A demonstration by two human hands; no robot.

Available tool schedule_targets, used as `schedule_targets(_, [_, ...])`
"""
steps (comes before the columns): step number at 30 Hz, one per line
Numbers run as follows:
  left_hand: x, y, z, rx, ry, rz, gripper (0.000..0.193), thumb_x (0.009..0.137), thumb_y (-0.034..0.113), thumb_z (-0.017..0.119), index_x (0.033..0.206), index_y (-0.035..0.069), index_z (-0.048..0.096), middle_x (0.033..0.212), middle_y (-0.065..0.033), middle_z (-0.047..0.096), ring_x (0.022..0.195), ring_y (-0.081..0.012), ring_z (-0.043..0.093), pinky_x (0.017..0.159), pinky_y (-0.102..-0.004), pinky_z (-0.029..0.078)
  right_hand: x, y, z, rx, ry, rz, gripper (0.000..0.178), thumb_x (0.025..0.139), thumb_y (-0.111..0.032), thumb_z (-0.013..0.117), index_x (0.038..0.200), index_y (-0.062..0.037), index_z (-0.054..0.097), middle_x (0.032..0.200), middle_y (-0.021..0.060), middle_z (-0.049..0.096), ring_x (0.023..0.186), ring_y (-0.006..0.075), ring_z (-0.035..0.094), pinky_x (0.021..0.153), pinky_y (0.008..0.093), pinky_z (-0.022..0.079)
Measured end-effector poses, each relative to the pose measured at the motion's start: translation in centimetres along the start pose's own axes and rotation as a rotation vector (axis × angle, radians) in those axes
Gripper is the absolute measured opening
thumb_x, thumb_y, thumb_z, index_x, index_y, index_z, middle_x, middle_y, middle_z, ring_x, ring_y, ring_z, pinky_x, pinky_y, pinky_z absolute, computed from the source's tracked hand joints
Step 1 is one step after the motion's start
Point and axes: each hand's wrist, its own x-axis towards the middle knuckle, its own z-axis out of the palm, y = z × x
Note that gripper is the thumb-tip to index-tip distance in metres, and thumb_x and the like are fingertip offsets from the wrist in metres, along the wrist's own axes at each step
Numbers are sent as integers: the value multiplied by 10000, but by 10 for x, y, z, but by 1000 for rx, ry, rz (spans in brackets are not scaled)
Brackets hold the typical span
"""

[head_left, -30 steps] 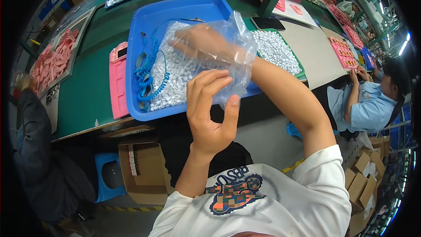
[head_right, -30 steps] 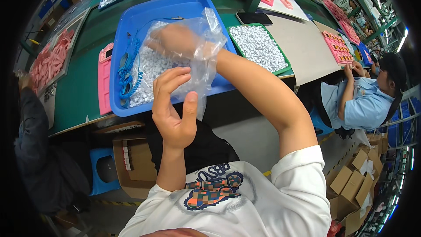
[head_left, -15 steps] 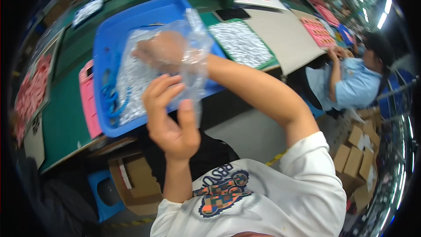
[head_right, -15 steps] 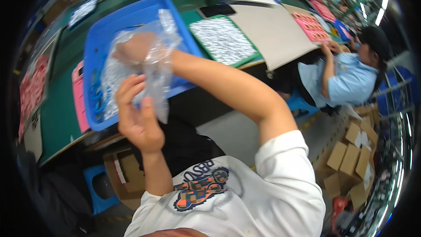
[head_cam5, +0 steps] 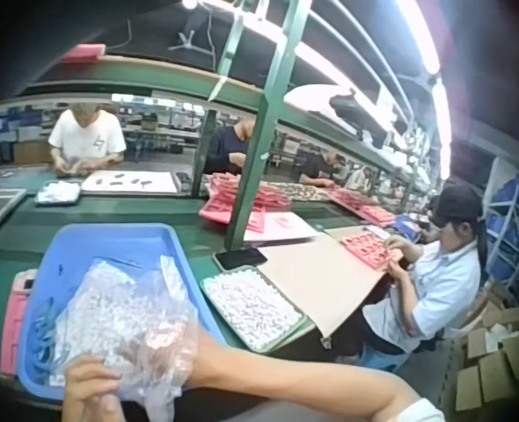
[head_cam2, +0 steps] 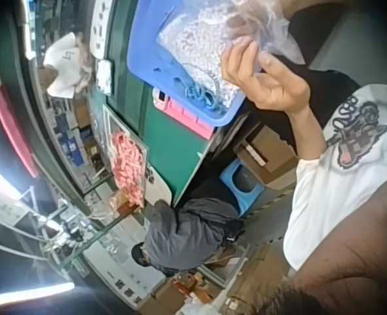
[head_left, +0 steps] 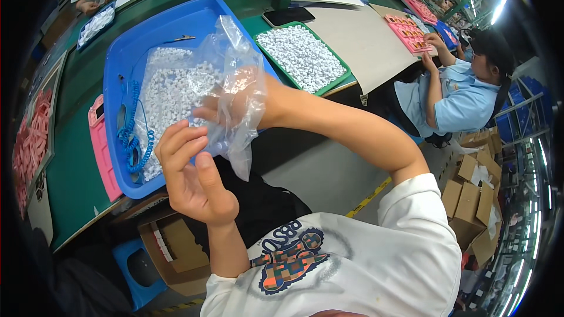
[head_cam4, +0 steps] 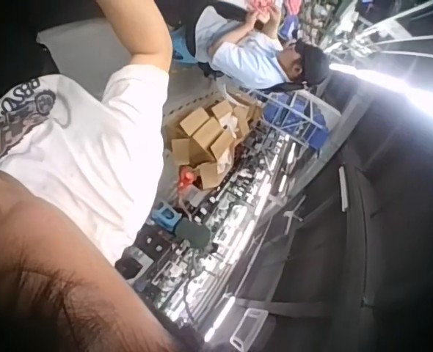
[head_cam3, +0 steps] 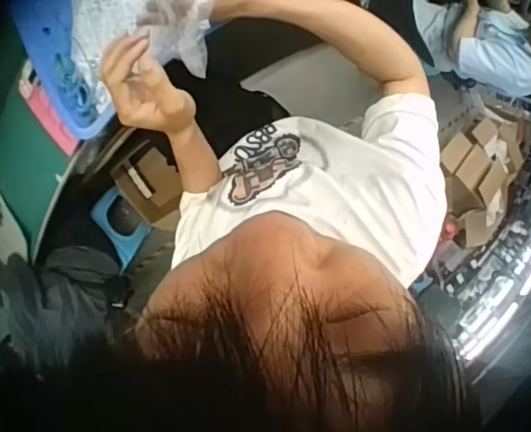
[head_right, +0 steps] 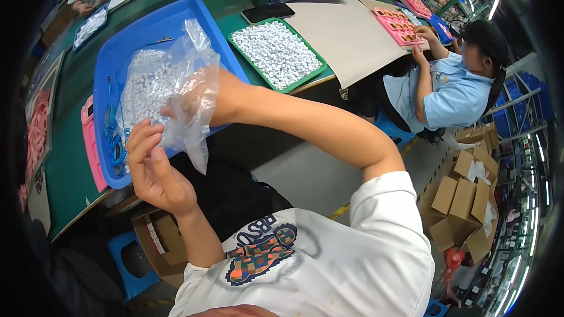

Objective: The recorder is assembling small electronic components into handheld devices at a production station.

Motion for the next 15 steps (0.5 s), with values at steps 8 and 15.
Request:
schedule_targets(8, [-2, 3, 9, 26, -41, 0, 184, 909, 39, 519, 1028, 61, 657, 1075, -108, 692, 1210, -298, 568, 1092, -448, 413, -34, 92, -66, -188, -13, 162, 359, 991, -351, 664, 787, -82, 786, 640, 86, 677, 547, 255, 594, 564, 350, 475])
schedule_targets(15, [-1, 0, 11, 42, -15, -10, 162, 890, 66, 547, 1003, 74, 663, 1049, -97, 693, 1188, -306, 560, 1059, -439, 414, -23, 158, -50, 49, 246, 632, 543, 1054, -414, 530, 763, 5, 718, 638, 89, 627, 567, 190, 531, 611, 346, 461])
